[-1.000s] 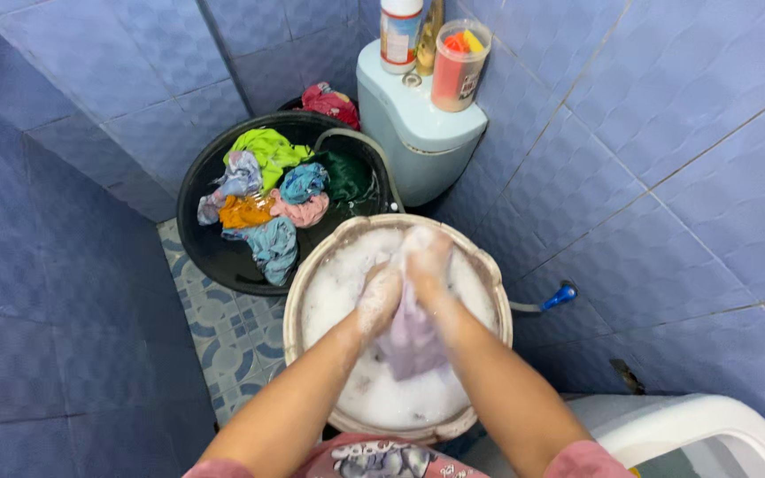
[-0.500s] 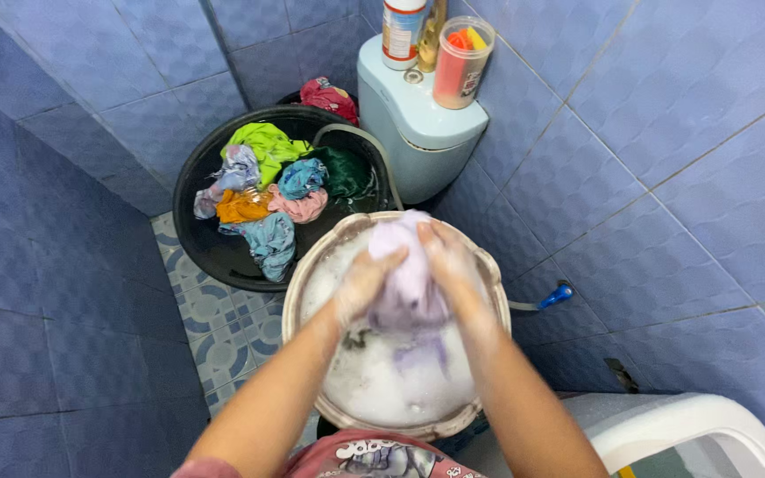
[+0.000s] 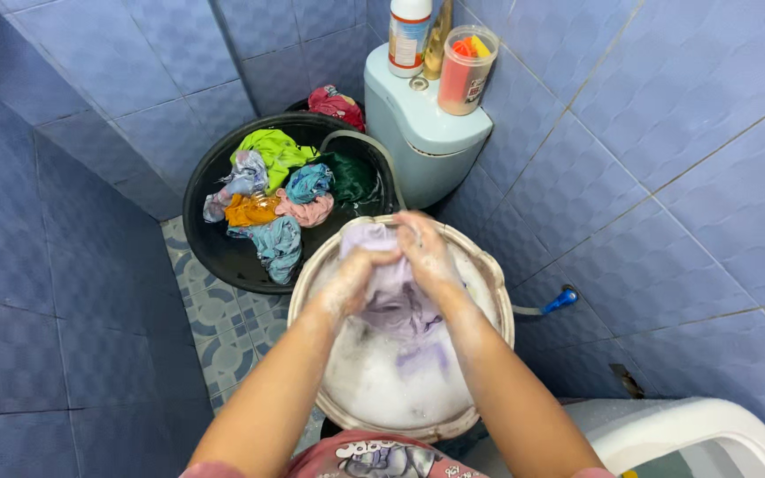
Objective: The person washes clothing by hand in a basin of soapy water, scrubbing different parts of the garments and wringing them out.
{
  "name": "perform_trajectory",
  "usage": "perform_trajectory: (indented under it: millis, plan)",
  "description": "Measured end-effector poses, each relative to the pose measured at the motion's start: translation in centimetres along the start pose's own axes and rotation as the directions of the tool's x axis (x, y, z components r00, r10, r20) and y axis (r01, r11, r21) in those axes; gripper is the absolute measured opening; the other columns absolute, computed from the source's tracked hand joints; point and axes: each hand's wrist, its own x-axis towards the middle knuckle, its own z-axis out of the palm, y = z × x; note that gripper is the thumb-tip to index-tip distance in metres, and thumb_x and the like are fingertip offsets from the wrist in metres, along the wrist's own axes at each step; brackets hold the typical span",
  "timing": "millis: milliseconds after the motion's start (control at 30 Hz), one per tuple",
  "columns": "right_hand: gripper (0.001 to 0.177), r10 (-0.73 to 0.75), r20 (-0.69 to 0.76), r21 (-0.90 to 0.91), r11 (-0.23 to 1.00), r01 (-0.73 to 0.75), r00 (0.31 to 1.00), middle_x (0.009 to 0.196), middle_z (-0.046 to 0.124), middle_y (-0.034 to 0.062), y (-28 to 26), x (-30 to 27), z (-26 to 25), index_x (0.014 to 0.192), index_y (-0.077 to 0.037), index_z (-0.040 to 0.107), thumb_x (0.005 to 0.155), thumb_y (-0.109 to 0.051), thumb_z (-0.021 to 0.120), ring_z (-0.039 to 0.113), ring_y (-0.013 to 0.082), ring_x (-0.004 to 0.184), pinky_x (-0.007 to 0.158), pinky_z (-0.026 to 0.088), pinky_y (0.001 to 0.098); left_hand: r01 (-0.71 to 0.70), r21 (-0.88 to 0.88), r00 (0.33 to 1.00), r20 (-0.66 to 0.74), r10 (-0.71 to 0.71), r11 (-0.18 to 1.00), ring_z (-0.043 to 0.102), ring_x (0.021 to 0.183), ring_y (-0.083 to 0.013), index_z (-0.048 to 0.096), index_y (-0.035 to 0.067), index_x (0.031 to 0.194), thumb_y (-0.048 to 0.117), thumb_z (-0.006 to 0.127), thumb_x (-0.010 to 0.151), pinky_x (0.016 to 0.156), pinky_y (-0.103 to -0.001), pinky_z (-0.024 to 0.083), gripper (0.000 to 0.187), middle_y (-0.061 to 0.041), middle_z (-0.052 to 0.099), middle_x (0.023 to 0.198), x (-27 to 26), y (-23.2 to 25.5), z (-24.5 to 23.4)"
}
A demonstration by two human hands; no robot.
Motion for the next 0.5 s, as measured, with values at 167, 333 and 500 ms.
perform_trajectory:
  millis: [167,333,500]
  plan:
    - [0.065,0.289,0.125,-0.336,0.912,-0.234,0.949,0.116,0.074,0.0108,-1.4,-0.5,-1.8,0.122,-0.006,0.073,0.091,-0.062,0.062,0.067,0.0210,0.108,0.098,0.051,0.0354,-0.045,-0.457,0.996,0.053,0.078,0.888,0.068,0.111,-0.0323,0.057,-0.002,0.135,0.053,0.043,0.094,0.099,-0.048,0.054,0.070,-0.019,0.066,0.128,-3.2,3.6,0.2]
    - [0.027,0.002,-0.082,0.169,0.985,0.012,0.997,0.106,0.073,0.0062,-3.5,-1.5,4.3,0.109,-0.012,0.071,0.092,-0.033,0.069,0.067,0.0141,0.102,0.094,0.051,0.0306,-0.194,-0.592,0.980,-0.083,0.181,0.782,0.067,0.101,-0.0253,0.060,0.005,0.124,0.049,0.040,0.103,0.087,-0.040,0.054,0.053,-0.011,0.067,0.116,1.7,-4.0,1.5]
    - [0.008,-0.371,-0.114,-0.332,0.889,0.317,0.922,0.076,0.067,0.0086,4.5,0.6,4.5,0.080,-0.008,0.070,0.085,-0.011,0.065,0.064,0.0225,0.072,0.067,0.052,0.0373,-0.246,-0.458,0.942,0.095,0.322,0.854,0.063,0.087,-0.0209,0.063,0.007,0.111,0.028,0.050,0.115,0.070,-0.035,0.051,0.025,-0.006,0.065,0.100,6.2,-8.7,-3.9]
